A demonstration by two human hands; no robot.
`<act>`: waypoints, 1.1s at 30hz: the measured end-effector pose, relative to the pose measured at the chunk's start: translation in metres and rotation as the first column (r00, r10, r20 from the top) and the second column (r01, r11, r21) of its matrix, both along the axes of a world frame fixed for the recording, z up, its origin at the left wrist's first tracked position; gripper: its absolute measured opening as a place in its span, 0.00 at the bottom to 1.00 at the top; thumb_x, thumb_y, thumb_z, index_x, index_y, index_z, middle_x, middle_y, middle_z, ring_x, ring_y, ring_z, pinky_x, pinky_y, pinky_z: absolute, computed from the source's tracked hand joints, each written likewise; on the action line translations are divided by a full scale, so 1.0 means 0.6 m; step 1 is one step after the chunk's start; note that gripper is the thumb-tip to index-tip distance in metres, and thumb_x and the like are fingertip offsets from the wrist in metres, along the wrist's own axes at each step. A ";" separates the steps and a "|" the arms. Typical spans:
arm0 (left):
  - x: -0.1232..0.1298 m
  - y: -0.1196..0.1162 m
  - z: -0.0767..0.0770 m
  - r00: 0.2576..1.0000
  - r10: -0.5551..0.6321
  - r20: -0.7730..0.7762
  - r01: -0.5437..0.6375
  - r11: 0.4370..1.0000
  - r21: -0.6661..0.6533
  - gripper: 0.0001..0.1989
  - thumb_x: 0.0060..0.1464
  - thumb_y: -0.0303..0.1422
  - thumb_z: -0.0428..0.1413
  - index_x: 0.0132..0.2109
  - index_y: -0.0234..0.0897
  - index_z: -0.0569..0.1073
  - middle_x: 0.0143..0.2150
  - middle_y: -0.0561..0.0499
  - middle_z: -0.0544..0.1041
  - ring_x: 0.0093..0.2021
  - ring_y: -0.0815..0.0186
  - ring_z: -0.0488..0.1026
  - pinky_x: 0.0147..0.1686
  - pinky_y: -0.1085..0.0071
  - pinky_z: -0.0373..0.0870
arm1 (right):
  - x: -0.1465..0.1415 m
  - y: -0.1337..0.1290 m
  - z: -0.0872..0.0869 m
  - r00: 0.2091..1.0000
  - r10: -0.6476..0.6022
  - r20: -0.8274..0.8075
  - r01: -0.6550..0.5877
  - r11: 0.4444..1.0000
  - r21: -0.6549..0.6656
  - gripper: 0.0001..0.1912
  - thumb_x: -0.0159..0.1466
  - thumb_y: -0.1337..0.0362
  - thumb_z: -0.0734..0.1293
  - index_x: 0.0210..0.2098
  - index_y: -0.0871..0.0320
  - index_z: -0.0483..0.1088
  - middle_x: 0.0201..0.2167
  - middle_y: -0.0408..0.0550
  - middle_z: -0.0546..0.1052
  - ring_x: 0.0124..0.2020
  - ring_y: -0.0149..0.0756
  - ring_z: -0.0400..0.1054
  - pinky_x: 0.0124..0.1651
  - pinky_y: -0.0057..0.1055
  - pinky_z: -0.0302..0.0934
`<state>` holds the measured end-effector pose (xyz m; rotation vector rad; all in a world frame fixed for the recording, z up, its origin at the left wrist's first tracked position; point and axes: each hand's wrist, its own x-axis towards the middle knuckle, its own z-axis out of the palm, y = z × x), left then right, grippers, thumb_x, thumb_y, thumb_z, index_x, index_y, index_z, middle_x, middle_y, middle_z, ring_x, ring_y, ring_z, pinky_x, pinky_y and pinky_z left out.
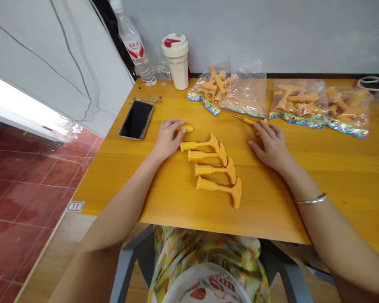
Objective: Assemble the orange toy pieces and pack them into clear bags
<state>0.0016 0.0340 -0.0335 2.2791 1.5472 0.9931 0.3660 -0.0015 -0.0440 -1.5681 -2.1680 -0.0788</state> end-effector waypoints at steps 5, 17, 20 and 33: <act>0.001 -0.002 0.004 0.997 -0.008 0.073 0.017 0.992 -0.124 0.18 0.59 0.35 0.54 0.54 0.34 0.76 0.39 0.47 0.74 0.36 0.66 0.70 0.44 0.66 0.70 | 0.009 0.000 0.004 1.000 0.022 0.022 -0.022 1.000 0.007 0.28 0.68 0.54 0.61 0.65 0.56 0.61 0.55 0.59 0.71 0.56 0.55 0.63 0.58 0.55 0.58; 0.002 -0.004 0.004 0.987 0.009 0.158 -0.005 1.000 -0.022 0.18 0.58 0.30 0.54 0.55 0.37 0.74 0.46 0.44 0.70 0.47 0.61 0.69 0.49 0.62 0.71 | -0.011 -0.015 0.028 0.990 0.142 0.003 -0.142 0.987 -0.076 0.15 0.70 0.54 0.59 0.46 0.53 0.74 0.50 0.56 0.74 0.51 0.50 0.66 0.53 0.50 0.60; 0.012 -0.016 0.016 0.985 -0.015 0.170 0.004 0.998 0.065 0.16 0.61 0.32 0.53 0.55 0.39 0.73 0.47 0.43 0.68 0.50 0.60 0.68 0.49 0.62 0.71 | -0.023 -0.019 0.038 0.973 0.125 -0.193 -0.140 0.988 -0.069 0.16 0.71 0.53 0.56 0.43 0.53 0.71 0.43 0.54 0.76 0.47 0.48 0.67 0.52 0.48 0.60; 0.054 -0.071 0.059 0.953 -0.236 -0.189 0.261 0.958 0.119 0.16 0.63 0.26 0.46 0.55 0.37 0.69 0.51 0.42 0.72 0.53 0.55 0.65 0.56 0.53 0.63 | -0.072 -0.051 0.060 0.329 -0.179 -0.927 -0.338 0.895 -0.292 0.20 0.65 0.41 0.62 0.39 0.51 0.65 0.39 0.47 0.74 0.41 0.39 0.70 0.41 0.36 0.67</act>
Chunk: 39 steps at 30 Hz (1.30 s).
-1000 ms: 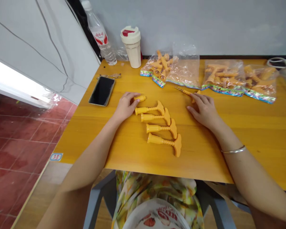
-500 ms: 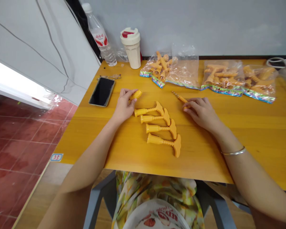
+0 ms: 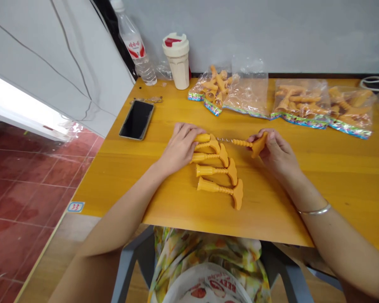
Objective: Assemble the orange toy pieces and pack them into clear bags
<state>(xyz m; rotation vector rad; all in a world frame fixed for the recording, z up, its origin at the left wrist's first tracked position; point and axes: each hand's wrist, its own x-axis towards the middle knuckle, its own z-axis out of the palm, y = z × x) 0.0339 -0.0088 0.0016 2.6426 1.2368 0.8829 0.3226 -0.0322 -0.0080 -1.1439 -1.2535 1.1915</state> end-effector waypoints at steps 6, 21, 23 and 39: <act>0.008 -0.008 -0.006 0.997 -0.071 -0.003 0.071 0.997 0.024 0.17 0.61 0.23 0.47 0.56 0.37 0.69 0.51 0.42 0.71 0.53 0.55 0.64 0.55 0.55 0.65 | -0.007 -0.006 0.002 0.998 0.027 -0.058 -0.028 1.000 -0.004 0.18 0.65 0.43 0.64 0.38 0.51 0.68 0.36 0.45 0.76 0.37 0.36 0.70 0.38 0.33 0.65; 0.028 -0.026 -0.003 0.975 -0.214 0.065 0.216 0.976 -0.014 0.14 0.66 0.31 0.49 0.56 0.37 0.69 0.49 0.42 0.72 0.51 0.58 0.67 0.53 0.59 0.67 | -0.023 -0.021 0.002 0.988 0.091 -0.124 -0.101 0.992 -0.070 0.18 0.64 0.43 0.66 0.38 0.51 0.69 0.36 0.45 0.77 0.36 0.35 0.71 0.38 0.31 0.68; 0.034 -0.031 -0.006 0.968 -0.248 0.047 0.249 0.968 -0.027 0.14 0.66 0.33 0.49 0.56 0.36 0.69 0.48 0.42 0.72 0.49 0.59 0.69 0.51 0.60 0.69 | -0.027 -0.027 0.000 0.982 0.132 -0.138 -0.147 0.984 -0.100 0.18 0.63 0.44 0.68 0.38 0.52 0.70 0.36 0.45 0.77 0.35 0.34 0.71 0.35 0.29 0.67; 0.031 -0.031 -0.008 0.983 -0.179 0.028 0.176 0.979 0.101 0.12 0.66 0.37 0.49 0.47 0.36 0.74 0.37 0.48 0.79 0.37 0.67 0.76 0.37 0.73 0.70 | -0.030 -0.043 -0.003 0.963 0.270 0.008 -0.271 0.963 0.017 0.22 0.70 0.44 0.56 0.53 0.48 0.67 0.50 0.50 0.75 0.46 0.40 0.74 0.50 0.42 0.70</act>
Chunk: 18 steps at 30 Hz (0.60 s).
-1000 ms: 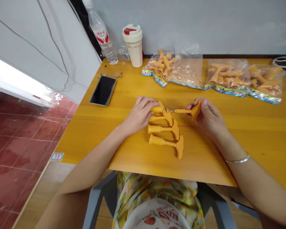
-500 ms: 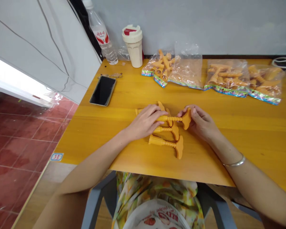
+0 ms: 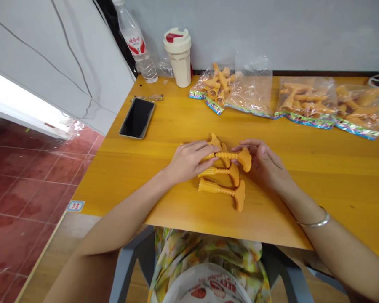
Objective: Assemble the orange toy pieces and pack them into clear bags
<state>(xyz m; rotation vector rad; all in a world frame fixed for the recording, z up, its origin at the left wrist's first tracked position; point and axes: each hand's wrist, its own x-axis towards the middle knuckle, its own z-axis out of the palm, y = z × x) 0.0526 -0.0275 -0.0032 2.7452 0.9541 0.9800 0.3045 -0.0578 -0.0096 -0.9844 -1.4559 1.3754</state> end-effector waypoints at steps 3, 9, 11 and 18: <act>-0.002 0.001 -0.002 0.999 0.019 0.038 -0.018 1.000 -0.005 0.12 0.66 0.37 0.50 0.47 0.36 0.74 0.36 0.48 0.79 0.35 0.67 0.76 0.35 0.73 0.70 | 0.009 0.004 0.003 0.964 0.022 0.263 -0.115 0.932 0.343 0.28 0.66 0.42 0.62 0.57 0.51 0.66 0.56 0.55 0.72 0.56 0.47 0.68 0.56 0.46 0.66; 0.001 -0.002 -0.004 0.997 -0.067 0.047 0.067 0.998 -0.009 0.12 0.66 0.38 0.52 0.46 0.35 0.74 0.38 0.47 0.81 0.35 0.68 0.77 0.36 0.74 0.71 | 0.010 0.007 0.011 0.817 -0.092 0.569 -0.204 0.877 0.436 0.16 0.70 0.51 0.60 0.43 0.54 0.73 0.33 0.51 0.78 0.32 0.40 0.73 0.36 0.37 0.66; 0.003 -0.001 -0.004 0.996 -0.081 0.043 0.080 0.997 0.023 0.13 0.65 0.39 0.53 0.46 0.35 0.75 0.38 0.47 0.81 0.34 0.69 0.78 0.35 0.74 0.71 | 0.006 0.005 0.011 0.812 -0.059 0.581 -0.195 0.910 0.365 0.21 0.70 0.48 0.58 0.34 0.54 0.74 0.24 0.48 0.75 0.23 0.36 0.68 0.29 0.35 0.61; 0.005 0.000 -0.001 0.996 -0.094 0.011 0.091 0.984 0.156 0.14 0.64 0.41 0.54 0.44 0.35 0.77 0.33 0.50 0.80 0.31 0.68 0.76 0.34 0.74 0.70 | -0.007 -0.008 0.019 0.890 0.190 0.415 -0.203 0.979 -0.014 0.29 0.70 0.42 0.55 0.28 0.55 0.74 0.20 0.46 0.76 0.22 0.36 0.71 0.27 0.33 0.64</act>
